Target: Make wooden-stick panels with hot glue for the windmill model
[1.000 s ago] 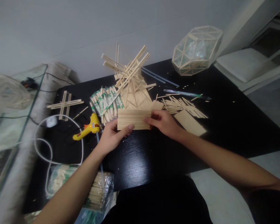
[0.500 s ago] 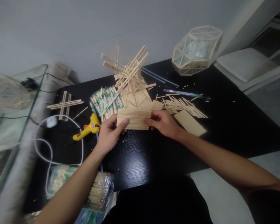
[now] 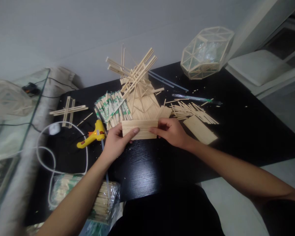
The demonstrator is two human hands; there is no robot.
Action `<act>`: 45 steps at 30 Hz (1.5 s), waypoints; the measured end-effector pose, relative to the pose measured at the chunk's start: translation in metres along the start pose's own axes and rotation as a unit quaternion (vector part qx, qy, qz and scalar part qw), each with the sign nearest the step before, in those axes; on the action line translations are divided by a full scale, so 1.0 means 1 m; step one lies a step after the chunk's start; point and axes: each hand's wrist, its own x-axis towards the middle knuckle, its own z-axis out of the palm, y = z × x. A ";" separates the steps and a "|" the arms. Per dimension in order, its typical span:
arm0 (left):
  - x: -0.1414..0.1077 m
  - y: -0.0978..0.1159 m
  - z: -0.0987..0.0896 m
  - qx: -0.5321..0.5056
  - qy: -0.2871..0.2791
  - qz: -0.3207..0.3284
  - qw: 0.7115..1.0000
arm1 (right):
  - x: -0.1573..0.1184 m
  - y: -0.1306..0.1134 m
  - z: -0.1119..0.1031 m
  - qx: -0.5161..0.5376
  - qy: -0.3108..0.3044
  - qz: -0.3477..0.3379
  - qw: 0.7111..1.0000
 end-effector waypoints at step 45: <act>-0.003 0.004 0.002 0.031 -0.163 0.017 0.986 | -0.003 -0.003 0.006 0.037 -0.014 0.007 0.999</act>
